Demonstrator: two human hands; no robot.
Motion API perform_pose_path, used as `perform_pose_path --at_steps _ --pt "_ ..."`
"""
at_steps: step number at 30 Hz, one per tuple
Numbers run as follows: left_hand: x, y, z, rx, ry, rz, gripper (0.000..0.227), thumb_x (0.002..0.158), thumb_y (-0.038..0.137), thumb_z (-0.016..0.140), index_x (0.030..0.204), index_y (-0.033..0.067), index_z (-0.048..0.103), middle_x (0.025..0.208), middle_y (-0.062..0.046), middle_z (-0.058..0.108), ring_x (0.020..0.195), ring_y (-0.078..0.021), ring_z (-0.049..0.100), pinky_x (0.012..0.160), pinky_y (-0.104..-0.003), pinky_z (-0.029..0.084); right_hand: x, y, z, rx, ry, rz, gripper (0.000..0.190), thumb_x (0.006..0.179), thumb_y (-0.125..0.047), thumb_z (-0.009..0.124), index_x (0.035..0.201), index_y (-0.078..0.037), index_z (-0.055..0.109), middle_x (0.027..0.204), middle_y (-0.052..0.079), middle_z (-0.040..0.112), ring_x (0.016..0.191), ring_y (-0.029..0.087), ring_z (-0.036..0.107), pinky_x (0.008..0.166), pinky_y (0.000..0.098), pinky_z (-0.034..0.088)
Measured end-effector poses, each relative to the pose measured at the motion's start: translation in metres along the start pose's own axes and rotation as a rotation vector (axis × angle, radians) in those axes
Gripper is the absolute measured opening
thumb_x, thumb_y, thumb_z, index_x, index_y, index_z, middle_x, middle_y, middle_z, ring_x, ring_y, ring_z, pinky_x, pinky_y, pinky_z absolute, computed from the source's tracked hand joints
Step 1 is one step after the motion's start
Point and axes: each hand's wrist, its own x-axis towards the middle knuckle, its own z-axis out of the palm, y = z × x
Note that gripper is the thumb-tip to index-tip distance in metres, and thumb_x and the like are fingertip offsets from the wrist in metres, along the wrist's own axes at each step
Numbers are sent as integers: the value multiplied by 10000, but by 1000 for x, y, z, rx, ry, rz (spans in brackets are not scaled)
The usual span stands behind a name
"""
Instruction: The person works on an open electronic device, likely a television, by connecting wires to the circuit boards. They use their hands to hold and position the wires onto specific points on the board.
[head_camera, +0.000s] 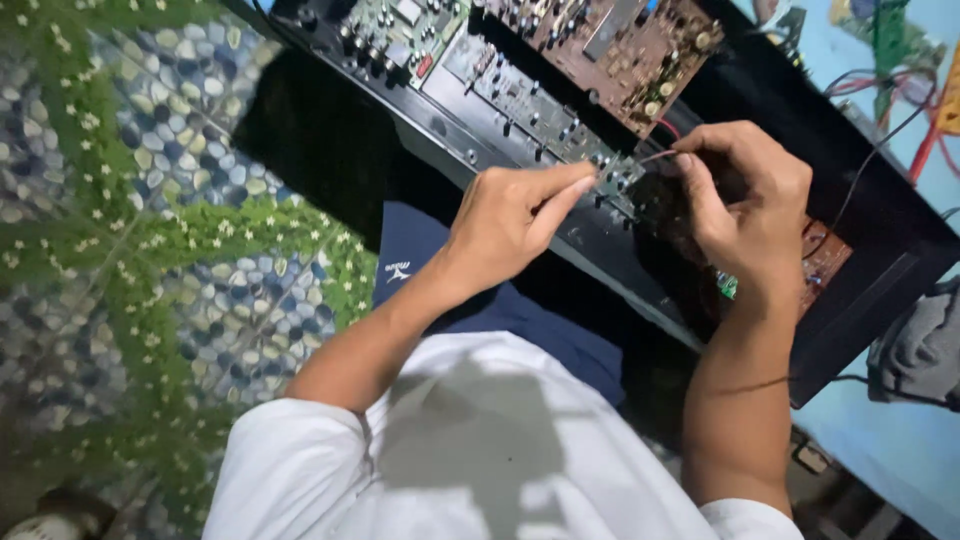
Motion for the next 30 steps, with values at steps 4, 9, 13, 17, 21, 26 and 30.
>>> perform_pose_path --at_steps 4,9,13,17,21,26,30 --pt "-16 -2 -13 -65 -1 -72 158 957 97 619 973 8 748 553 -12 523 442 -121 371 428 -280 336 -7 9 -5 -182 135 -150 185 963 217 673 1141 169 690 1084 248 691 857 312 586 817 383 475" --pt "-44 -1 -21 -139 68 -108 143 963 70 625 964 -4 748 580 34 491 491 -71 349 450 -238 314 -25 -10 -3 -79 218 -20 146 1042 216 694 1174 157 716 946 152 644 702 167 456 644 277 361" --pt "-61 1 -16 -233 74 -101 220 988 80 614 1156 25 745 622 -4 618 494 -78 501 453 -225 365 -51 -55 29 -25 333 91 110 1065 115 681 1173 96 691 927 106 638 746 146 503 691 254 402" --pt "-77 6 -5 -318 19 -39 258 1026 162 588 1249 65 673 777 -76 704 616 -203 613 537 -297 485 -81 -82 73 -225 443 -221 192 864 142 763 1017 27 744 947 171 743 766 305 655 730 397 530" --pt "-94 -2 13 -355 62 61 238 1067 174 540 987 85 746 709 -83 692 661 -289 711 603 -337 559 -107 -86 113 -16 436 -218 128 825 70 802 922 -13 781 869 133 767 689 298 702 676 368 558" --pt "-106 -10 0 -298 80 63 174 1019 112 609 912 79 742 732 -77 725 697 -301 735 634 -334 573 -124 -86 121 104 399 -91 104 894 100 742 963 29 772 829 144 754 585 235 640 549 345 512" --pt "-109 -6 -7 -283 160 10 239 1008 103 617 808 89 746 546 -26 657 501 -168 660 527 -271 526 -136 -81 124 111 309 33 93 935 43 718 976 -7 784 807 116 752 572 199 642 538 322 513"
